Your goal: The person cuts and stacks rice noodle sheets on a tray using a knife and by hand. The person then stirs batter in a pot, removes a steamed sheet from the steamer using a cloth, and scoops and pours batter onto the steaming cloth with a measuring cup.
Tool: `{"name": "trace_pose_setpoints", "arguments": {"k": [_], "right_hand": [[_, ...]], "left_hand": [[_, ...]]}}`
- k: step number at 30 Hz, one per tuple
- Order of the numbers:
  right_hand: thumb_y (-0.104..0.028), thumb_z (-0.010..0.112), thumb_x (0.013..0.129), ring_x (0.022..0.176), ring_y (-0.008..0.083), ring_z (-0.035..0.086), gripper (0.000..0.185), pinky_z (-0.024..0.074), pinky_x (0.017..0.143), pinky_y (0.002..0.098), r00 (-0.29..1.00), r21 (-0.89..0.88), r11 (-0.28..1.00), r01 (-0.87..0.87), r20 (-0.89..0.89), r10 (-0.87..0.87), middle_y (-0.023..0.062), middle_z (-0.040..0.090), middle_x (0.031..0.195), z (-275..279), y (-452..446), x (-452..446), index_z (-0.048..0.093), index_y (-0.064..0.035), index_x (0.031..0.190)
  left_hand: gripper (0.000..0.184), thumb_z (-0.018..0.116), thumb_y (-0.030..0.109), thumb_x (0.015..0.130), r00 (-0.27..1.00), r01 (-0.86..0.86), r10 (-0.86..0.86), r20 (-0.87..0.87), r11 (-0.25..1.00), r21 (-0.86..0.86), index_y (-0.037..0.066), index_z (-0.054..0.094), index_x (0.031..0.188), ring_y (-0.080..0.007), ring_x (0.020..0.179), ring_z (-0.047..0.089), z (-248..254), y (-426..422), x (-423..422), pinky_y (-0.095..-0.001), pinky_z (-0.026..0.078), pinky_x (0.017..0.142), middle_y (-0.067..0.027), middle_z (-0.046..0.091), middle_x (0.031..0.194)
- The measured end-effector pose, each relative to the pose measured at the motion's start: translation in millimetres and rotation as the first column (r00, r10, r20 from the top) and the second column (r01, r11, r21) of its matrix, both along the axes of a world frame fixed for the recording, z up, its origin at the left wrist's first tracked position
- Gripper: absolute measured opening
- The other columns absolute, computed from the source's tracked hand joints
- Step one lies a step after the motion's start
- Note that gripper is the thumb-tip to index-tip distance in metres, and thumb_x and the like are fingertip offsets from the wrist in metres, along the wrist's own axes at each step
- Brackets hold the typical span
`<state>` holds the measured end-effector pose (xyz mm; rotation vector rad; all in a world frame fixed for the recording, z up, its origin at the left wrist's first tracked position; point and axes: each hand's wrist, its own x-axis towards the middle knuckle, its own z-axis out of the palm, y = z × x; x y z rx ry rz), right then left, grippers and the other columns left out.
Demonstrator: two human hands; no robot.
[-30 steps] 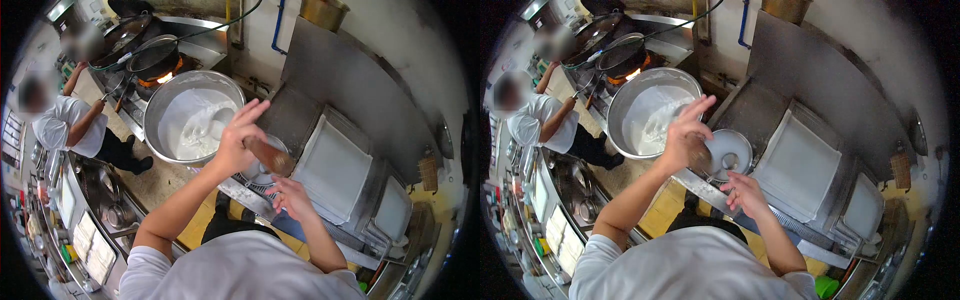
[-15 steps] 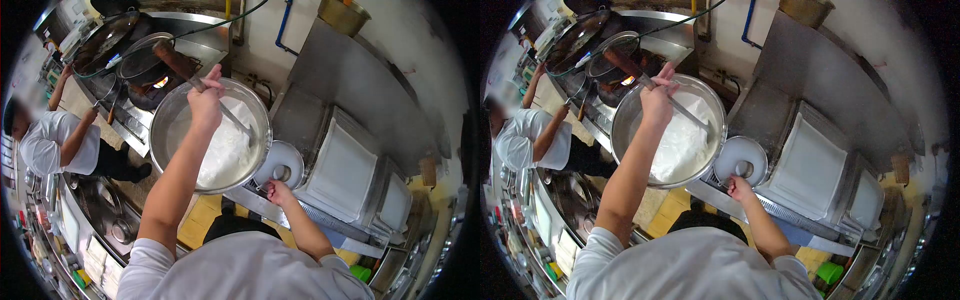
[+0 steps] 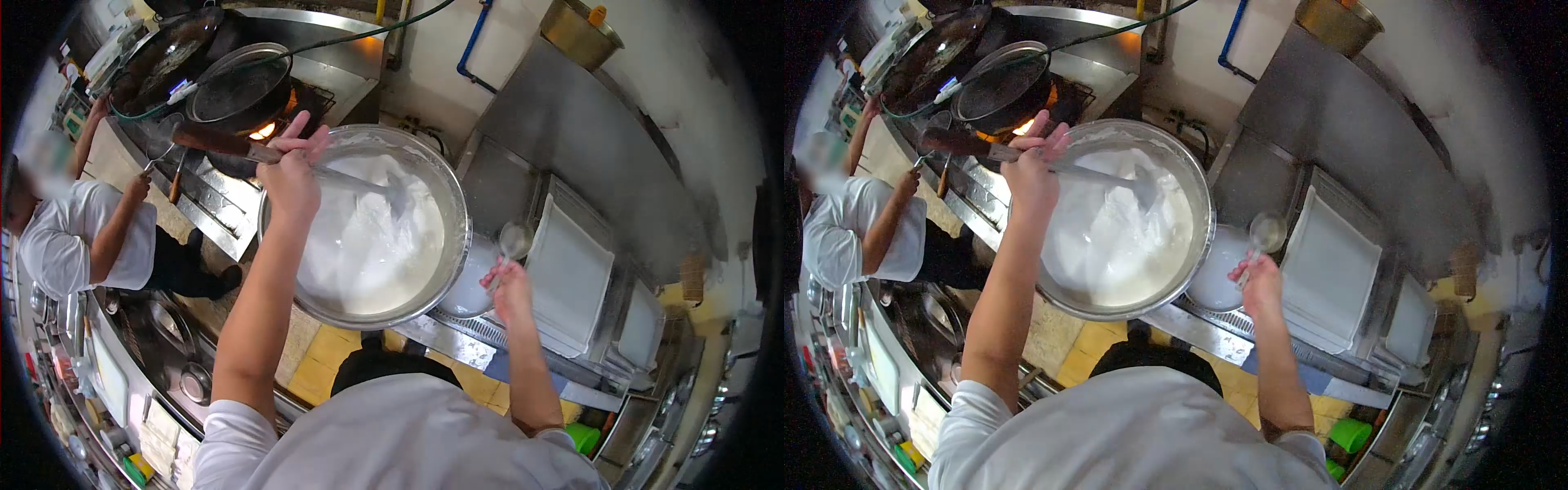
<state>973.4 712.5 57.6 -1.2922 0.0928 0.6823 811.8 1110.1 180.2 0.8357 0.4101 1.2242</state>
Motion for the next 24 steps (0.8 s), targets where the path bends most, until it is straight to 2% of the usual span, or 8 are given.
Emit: {"name": "trace_pose_setpoints", "arguments": {"k": [3,5,6,9,11,14,17,24], "right_hand": [[-0.001,0.048,0.099,0.08,0.0237,0.065,0.016,0.0571,0.071,0.0411,0.95,-0.134,0.988,-0.073,0.292,0.11,0.0101,0.065,0.089,73.4,28.1,2.7,0.062,-0.0003,0.108],[0.0,0.051,0.097,0.082,0.0263,0.067,0.015,0.0568,0.073,0.0431,0.775,-0.453,0.875,-0.169,0.487,0.402,0.0132,0.067,0.09,145.9,63.4,-4.0,0.064,0.0006,0.105],[0.0,0.052,0.096,0.084,0.0276,0.068,0.015,0.0567,0.075,0.0441,0.65,-0.6,0.782,-0.169,0.529,0.546,0.0147,0.069,0.091,164.2,82.6,-4.9,0.065,0.0011,0.104],[0.002,0.054,0.09,0.089,0.0344,0.07,0.016,0.0549,0.081,0.0486,-0.008,-0.707,0.707,0.019,0.707,0.707,0.0199,0.07,0.095,158.3,129.5,-0.6,0.066,0.0026,0.101],[0.0,0.055,0.087,0.094,0.0408,0.069,0.019,0.0537,0.087,0.052,-0.074,-0.779,0.624,0.062,0.619,0.782,0.0239,0.07,0.098,148.7,163.0,-7.3,0.067,0.0031,0.101],[-0.003,0.057,0.088,0.098,0.0376,0.069,0.018,0.0552,0.088,0.0484,-0.274,-0.81,0.549,0.206,0.491,0.827,0.0208,0.071,0.101,102.3,204.2,1.7,0.069,0.002,0.1],[-0.007,0.061,0.087,0.1,0.0342,0.069,0.017,0.0562,0.087,0.0449,-0.378,-0.826,0.423,0.373,0.281,0.882,0.0187,0.071,0.101,76.1,234.6,2.0,0.07,0.0011,0.099],[-0.006,0.063,0.086,0.095,0.0319,0.071,0.016,0.0576,0.082,0.0423,-0.397,-0.831,0.41,0.377,0.255,0.882,0.0179,0.072,0.099,46.0,252.9,-11.7,0.071,0.0011,0.098]], "left_hand": [[0.02,0.035,-0.018,0.085,0.999,-0.039,0.039,-0.021,0.999,0.013,-0.005,0.049,0.082,-0.0489,0.111,0.068,9.4,-1.3,-23.1,-0.0544,0.061,0.096,-0.0336,0.051,0.143],[0.019,0.039,-0.019,0.085,0.999,-0.048,0.049,-0.013,0.998,0.037,-0.004,0.049,0.08,-0.0472,0.111,0.069,3.4,-3.9,-50.5,-0.0545,0.06,0.098,-0.033,0.053,0.142],[0.019,0.04,-0.02,0.085,0.996,-0.075,0.077,-0.051,0.996,0.045,-0.004,0.049,0.08,-0.0465,0.111,0.069,2.8,-7.9,-60.7,-0.0544,0.06,0.098,-0.0332,0.053,0.142],[0.022,0.046,-0.022,0.087,0.978,-0.166,0.173,-0.113,0.984,0.063,-0.002,0.049,0.079,-0.0428,0.113,0.069,-1.5,-19.3,-81.4,-0.0525,0.058,0.101,-0.0329,0.055,0.139],[0.022,0.047,-0.022,0.088,0.982,-0.147,0.153,-0.107,0.987,0.064,-0.001,0.05,0.08,-0.0423,0.114,0.068,-4.6,-30.2,-96.9,-0.0516,0.057,0.103,-0.0318,0.057,0.136],[0.023,0.043,-0.022,0.086,0.969,-0.17,0.196,-0.151,0.971,0.168,-0.001,0.049,0.081,-0.0437,0.117,0.067,-8.7,-51.1,-111.9,-0.0532,0.054,0.106,-0.0303,0.058,0.134],[0.025,0.037,-0.024,0.08,0.949,-0.163,0.23,-0.218,0.945,0.285,-0.002,0.049,0.082,-0.0454,0.123,0.064,-15.4,-69.1,-122.4,-0.0566,0.049,0.11,-0.0311,0.055,0.137],[0.027,0.039,-0.022,0.077,0.948,-0.167,0.243,-0.205,0.929,0.329,-0.003,0.054,0.088,-0.0398,0.131,0.058,-27.5,-89.8,-132.3,-0.0542,0.044,0.115,-0.0265,0.059,0.134]]}}
